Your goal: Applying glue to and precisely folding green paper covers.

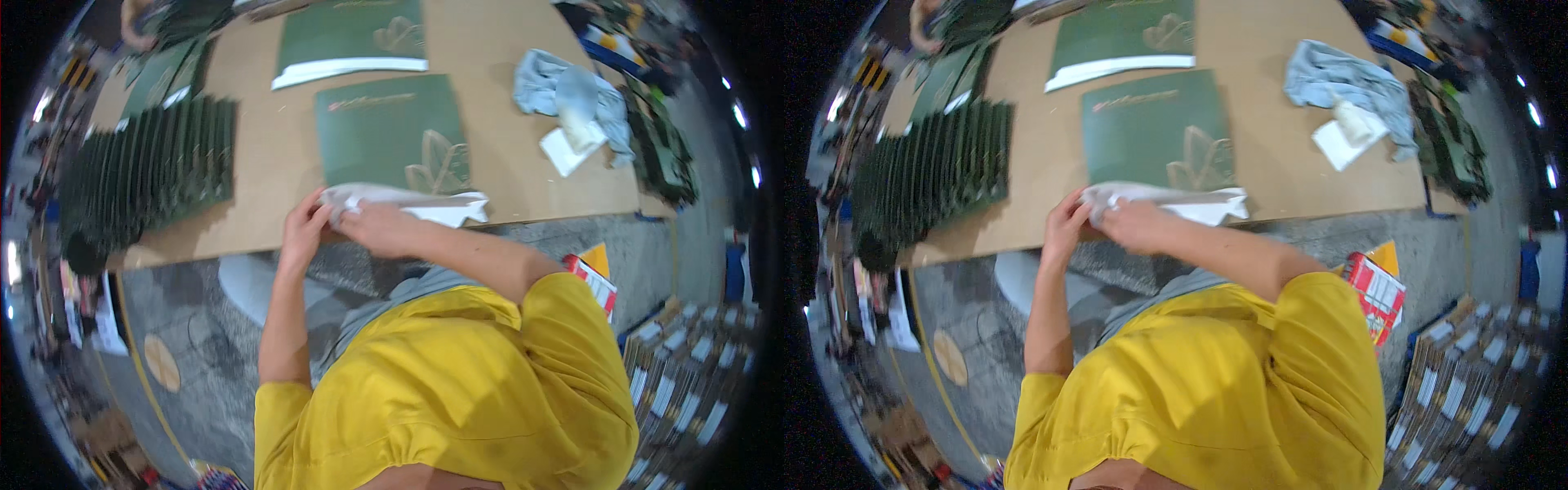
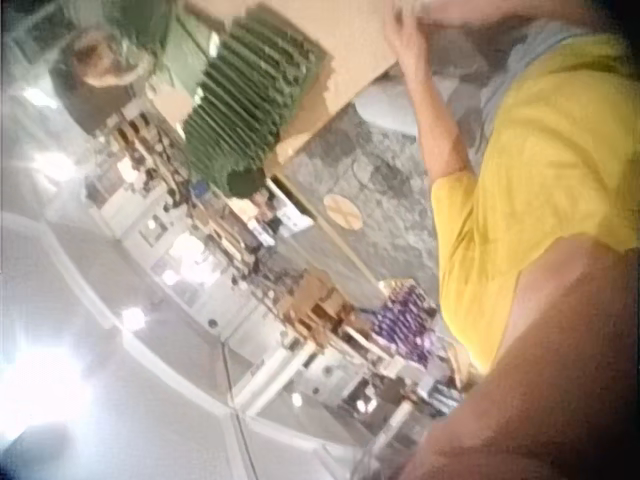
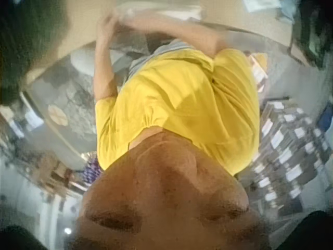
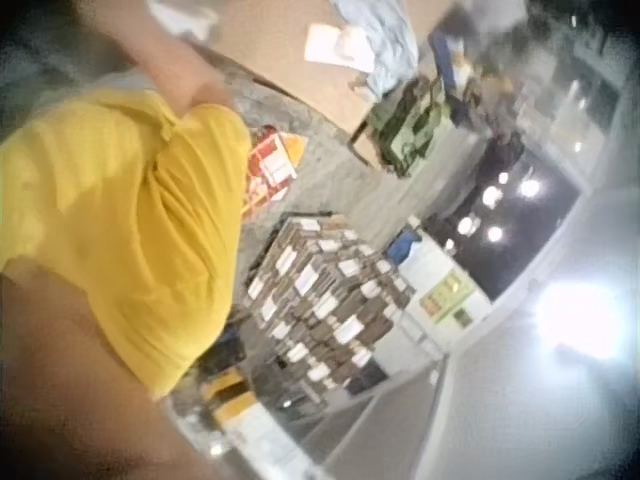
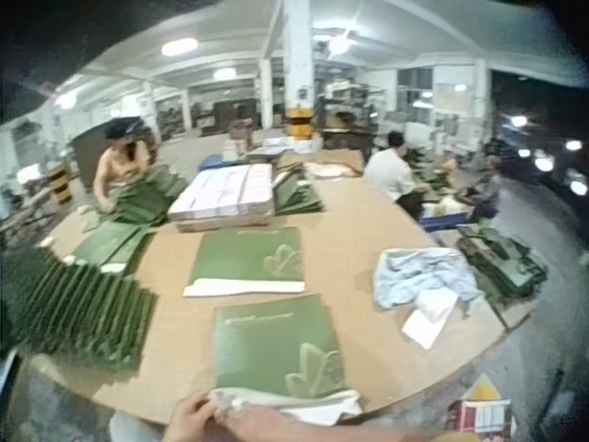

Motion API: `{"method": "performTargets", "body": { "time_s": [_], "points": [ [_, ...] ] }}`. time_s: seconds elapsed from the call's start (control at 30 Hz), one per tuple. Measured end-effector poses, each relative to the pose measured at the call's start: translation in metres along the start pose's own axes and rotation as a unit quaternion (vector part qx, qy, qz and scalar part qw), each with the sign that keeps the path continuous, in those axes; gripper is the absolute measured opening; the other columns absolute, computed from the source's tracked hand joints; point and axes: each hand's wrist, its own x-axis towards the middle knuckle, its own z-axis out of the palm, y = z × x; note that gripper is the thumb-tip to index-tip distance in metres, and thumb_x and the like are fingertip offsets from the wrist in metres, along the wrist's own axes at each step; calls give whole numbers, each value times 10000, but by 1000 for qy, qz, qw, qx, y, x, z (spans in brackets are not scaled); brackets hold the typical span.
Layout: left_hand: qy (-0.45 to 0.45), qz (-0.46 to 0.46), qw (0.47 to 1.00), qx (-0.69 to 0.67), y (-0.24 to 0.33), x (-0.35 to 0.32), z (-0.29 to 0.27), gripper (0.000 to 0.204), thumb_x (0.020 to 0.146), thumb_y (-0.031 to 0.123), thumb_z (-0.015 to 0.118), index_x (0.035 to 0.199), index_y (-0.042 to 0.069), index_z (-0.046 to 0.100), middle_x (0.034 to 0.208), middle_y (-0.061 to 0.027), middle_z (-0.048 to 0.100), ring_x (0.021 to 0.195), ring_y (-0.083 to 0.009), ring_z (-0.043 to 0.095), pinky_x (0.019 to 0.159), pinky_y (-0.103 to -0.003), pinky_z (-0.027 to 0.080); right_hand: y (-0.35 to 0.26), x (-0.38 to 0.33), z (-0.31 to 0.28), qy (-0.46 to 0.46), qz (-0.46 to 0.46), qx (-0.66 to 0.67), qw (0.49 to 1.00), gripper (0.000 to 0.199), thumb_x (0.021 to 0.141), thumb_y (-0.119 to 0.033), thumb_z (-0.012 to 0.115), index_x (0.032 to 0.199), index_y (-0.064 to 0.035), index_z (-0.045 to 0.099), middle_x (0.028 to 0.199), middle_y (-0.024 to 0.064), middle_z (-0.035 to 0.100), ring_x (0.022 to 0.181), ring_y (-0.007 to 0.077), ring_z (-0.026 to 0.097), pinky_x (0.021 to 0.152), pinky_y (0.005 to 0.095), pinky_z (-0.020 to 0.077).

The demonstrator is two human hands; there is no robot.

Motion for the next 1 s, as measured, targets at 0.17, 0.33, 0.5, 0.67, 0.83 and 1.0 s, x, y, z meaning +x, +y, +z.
{"method": "performTargets", "body": {
  "time_s": [0.17, 0.33, 0.5, 0.67, 0.83, 1.0],
  "points": [
    [-40, -6, 998, 40, 7, -9, -20, 411, 822, 74, 616, 1223, 21, 541, 911, -49, 579, 791, -93, 511, 705, -234, 454, 9, -56, -37, 278, 23, 141, 950, 336, 790, -36, 549, 1126, -43, 566, 1056, 139, 594, 924, 309, 587, 796, 396, 496],
    [-5, 109, 979, 174, 71, 0, -15, 499, 789, 134, 635, 1259, 30, 506, 1161, -116, 536, 1045, -185, 502, 868, -330, 425, 56, -138, -79, 458, 276, 238, 811, 169, 878, -11, 512, 1013, 15, 609, 943, 108, 626, 742, 157, 607, 658, 257, 487],
    [-27, 217, 946, 239, 131, 27, 50, 517, 790, 165, 620, 1274, 37, 492, 1252, -136, 516, 1172, -252, 470, 957, -382, 374, 99, -198, -56, 540, 350, 238, 728, 174, 890, -29, 499, 1007, 0, 625, 889, 72, 641, 657, 112, 582, 592, 240, 474],
    [-240, 248, 922, 174, 162, 37, 135, 477, 832, 159, 596, 1277, 28, 484, 1266, -120, 514, 1159, -232, 480, 948, -340, 385, 187, -302, -54, 642, 519, 97, 555, 182, 856, -157, 574, 952, -18, 641, 838, 110, 659, 733, 233, 631, 660, 322, 484],
    [-513, 11, 855, -80, 174, 47, 254, 777, 895, 637, 263, 1316, 9, 441, 1350, -127, 452, 1263, -235, 395, 1027, -384, 316, 277, -385, -38, 587, 681, -71, 432, 343, 774, -285, 662, 1004, -38, 600, 866, 128, 662, 825, 311, 630, 747, 400, 484],
    [-569, -149, 774, -234, 175, 69, 371, 935, 834, 751, 179, 1324, -10, 417, 1381, -140, 404, 1278, -248, 360, 1041, -397, 311, 312, -391, -28, 530, 708, -66, 462, 405, 762, -273, 683, 1080, -49, 570, 881, 135, 664, 852, 294, 639, 749, 401, 486]
  ]
}}
